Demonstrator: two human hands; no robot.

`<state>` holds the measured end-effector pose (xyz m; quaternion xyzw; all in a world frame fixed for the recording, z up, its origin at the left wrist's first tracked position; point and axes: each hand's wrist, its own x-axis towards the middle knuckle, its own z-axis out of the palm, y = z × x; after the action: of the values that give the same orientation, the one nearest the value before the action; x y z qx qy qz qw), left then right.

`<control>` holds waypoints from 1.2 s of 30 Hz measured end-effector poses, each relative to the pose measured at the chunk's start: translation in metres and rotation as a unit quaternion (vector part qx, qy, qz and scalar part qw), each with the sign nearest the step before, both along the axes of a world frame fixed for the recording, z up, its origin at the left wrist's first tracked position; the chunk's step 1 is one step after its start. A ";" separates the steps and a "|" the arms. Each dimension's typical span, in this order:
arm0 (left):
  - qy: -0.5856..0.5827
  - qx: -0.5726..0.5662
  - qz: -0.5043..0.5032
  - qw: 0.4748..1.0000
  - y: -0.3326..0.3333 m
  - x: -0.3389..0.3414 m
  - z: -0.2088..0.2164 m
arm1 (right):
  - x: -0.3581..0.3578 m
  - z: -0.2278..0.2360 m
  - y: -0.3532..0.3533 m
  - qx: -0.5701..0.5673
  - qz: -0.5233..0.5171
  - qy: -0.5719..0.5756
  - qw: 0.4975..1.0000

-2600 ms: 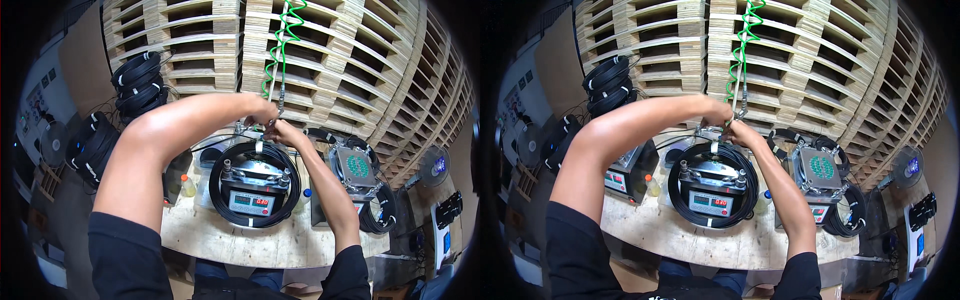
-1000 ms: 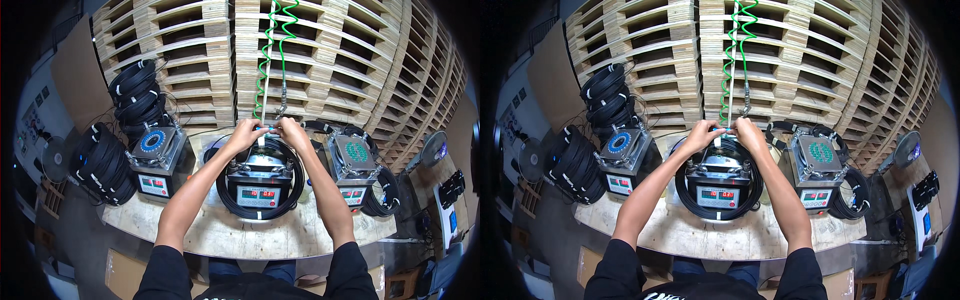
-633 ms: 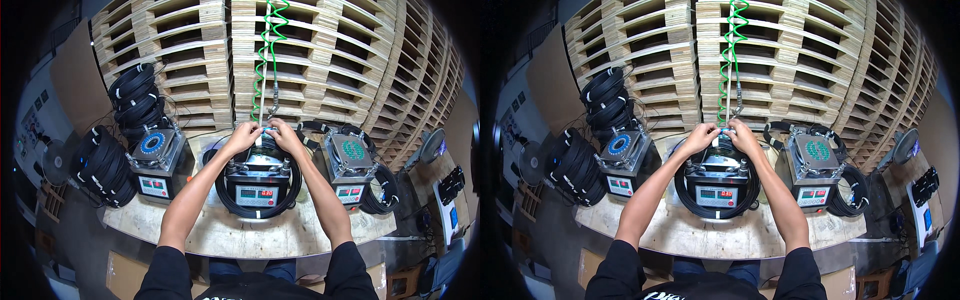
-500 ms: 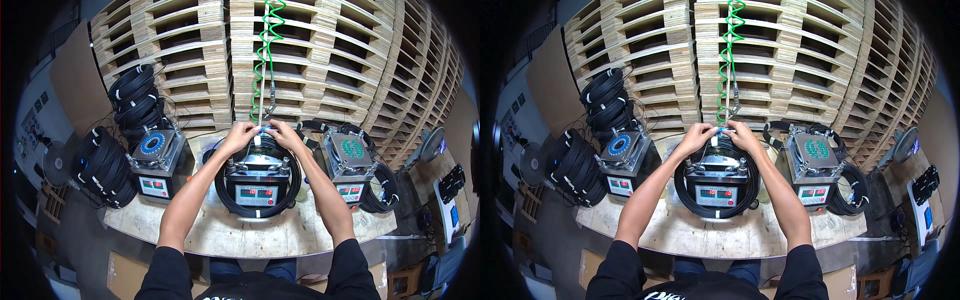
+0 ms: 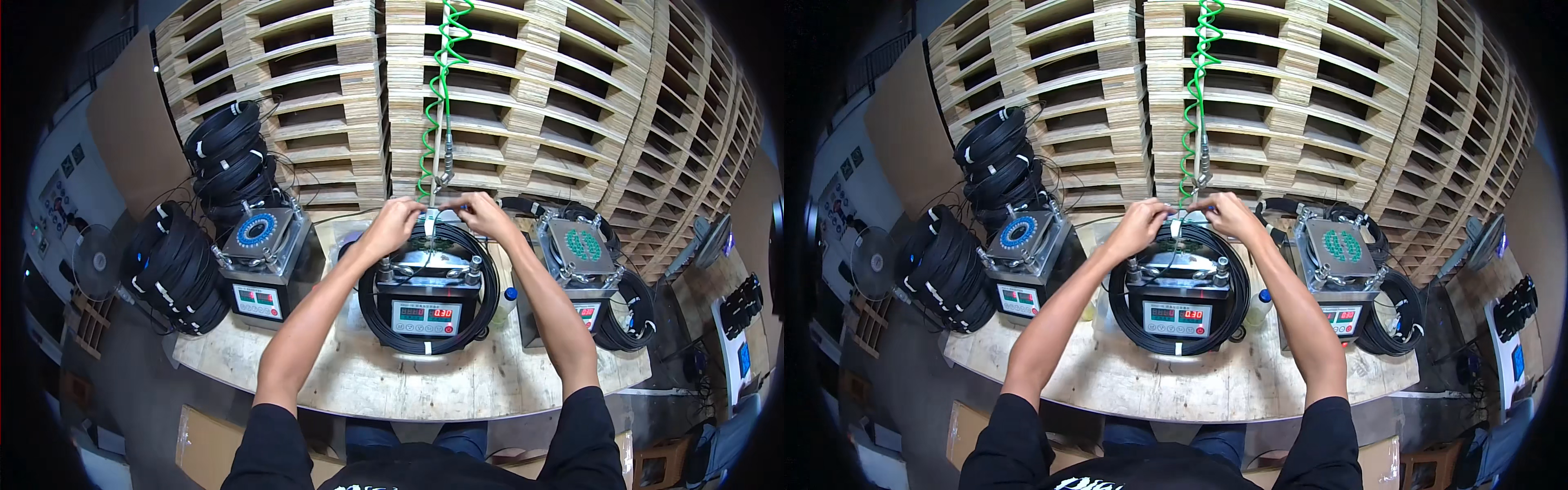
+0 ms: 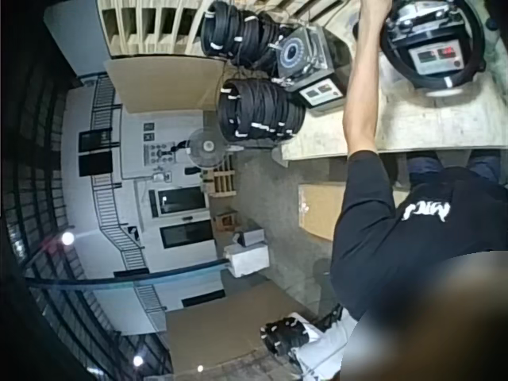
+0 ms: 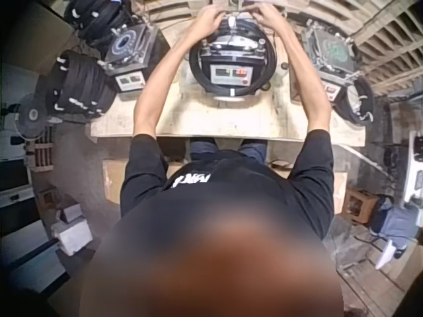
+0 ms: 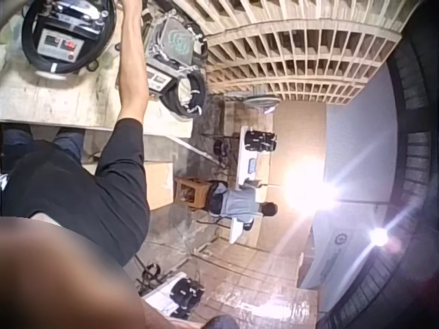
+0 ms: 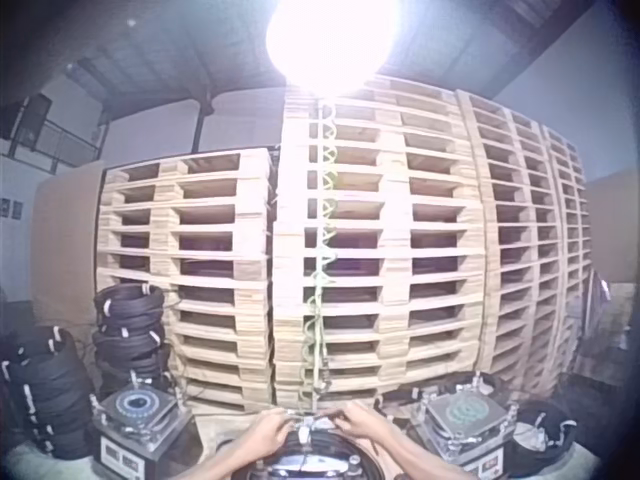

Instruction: Operating a machinery workstation to process and secure a coil of cable.

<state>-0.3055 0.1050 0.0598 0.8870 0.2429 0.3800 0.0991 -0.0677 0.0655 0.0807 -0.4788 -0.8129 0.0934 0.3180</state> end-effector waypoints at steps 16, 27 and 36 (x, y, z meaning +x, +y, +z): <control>-0.011 -0.097 -0.047 0.994 -0.013 0.010 -0.007 | -0.012 -0.030 0.024 -0.088 -0.044 -0.063 0.993; 0.160 -0.027 -0.087 0.983 -0.014 0.006 0.003 | 0.000 -0.018 0.021 -0.191 0.067 -0.043 0.978; 0.141 0.003 -0.147 0.979 0.008 0.014 0.022 | -0.003 0.006 0.005 -0.112 0.103 -0.126 0.980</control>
<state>-0.2919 0.1127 0.0815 0.9581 0.1199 0.2326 0.1163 -0.0709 0.0704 0.0867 -0.4332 -0.8757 0.1554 0.1462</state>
